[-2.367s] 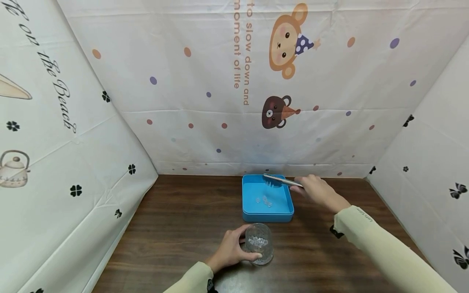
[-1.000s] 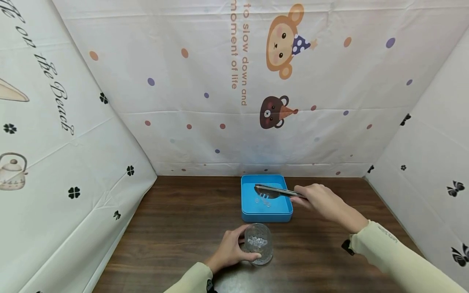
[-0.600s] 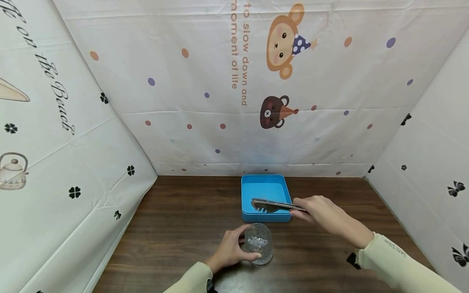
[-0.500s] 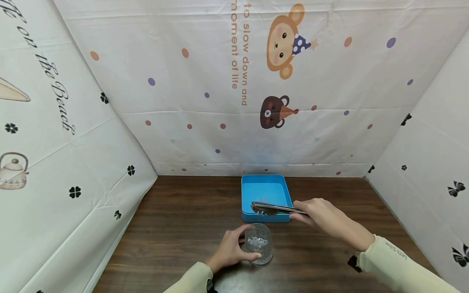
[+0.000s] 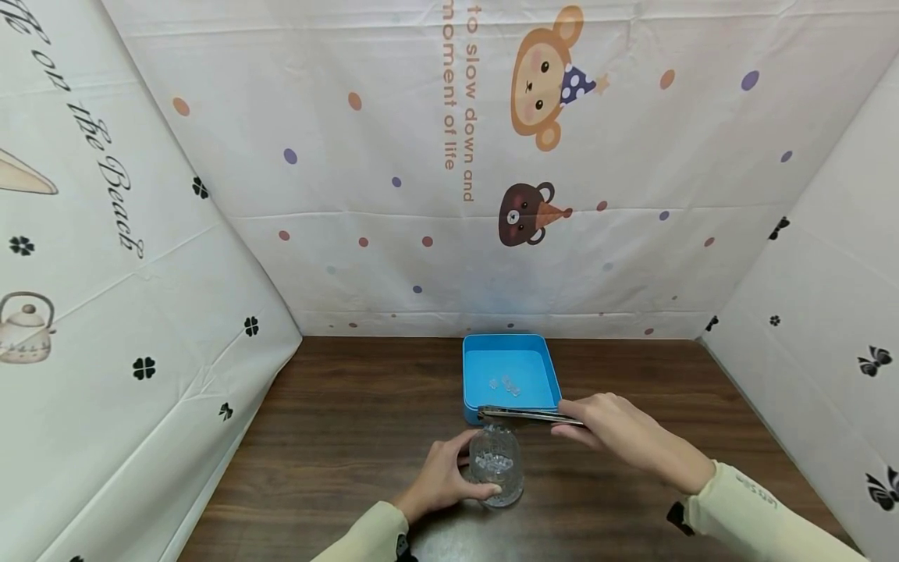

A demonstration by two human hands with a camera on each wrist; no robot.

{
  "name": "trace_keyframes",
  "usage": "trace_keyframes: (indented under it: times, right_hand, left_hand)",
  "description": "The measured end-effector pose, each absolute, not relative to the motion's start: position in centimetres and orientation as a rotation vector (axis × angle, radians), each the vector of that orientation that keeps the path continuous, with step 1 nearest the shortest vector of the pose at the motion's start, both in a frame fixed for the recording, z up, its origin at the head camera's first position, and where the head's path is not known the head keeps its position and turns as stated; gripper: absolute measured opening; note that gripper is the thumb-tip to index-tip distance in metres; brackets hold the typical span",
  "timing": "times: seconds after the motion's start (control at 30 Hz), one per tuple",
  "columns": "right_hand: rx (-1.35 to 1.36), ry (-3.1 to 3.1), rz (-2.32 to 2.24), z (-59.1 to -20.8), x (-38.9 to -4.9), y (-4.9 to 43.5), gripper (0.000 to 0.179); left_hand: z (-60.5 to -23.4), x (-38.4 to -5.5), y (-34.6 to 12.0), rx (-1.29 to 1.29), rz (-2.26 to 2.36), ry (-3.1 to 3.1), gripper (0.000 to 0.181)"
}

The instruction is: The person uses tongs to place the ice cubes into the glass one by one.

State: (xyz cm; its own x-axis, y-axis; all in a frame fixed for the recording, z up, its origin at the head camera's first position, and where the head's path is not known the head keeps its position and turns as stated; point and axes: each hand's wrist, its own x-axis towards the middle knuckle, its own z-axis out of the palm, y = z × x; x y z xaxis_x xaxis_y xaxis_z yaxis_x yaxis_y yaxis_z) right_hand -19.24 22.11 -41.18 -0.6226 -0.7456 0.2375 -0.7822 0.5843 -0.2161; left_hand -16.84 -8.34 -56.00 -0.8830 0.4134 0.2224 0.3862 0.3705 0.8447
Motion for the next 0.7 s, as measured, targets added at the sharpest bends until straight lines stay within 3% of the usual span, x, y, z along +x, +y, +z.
trace_keyframes:
  times: [0.4, 0.7]
  right_hand:
    - [1.307, -2.689, 0.496, -41.8, -19.1, 21.9, 0.025]
    - [1.307, -2.689, 0.517, -42.3, -19.0, 21.7, 0.02]
  left_hand:
    - [-55.9, -16.7, -8.4, 0.73, 1.587, 2.556, 0.078]
    - [-55.8, -16.8, -8.4, 0.749, 1.572, 2.571, 0.066]
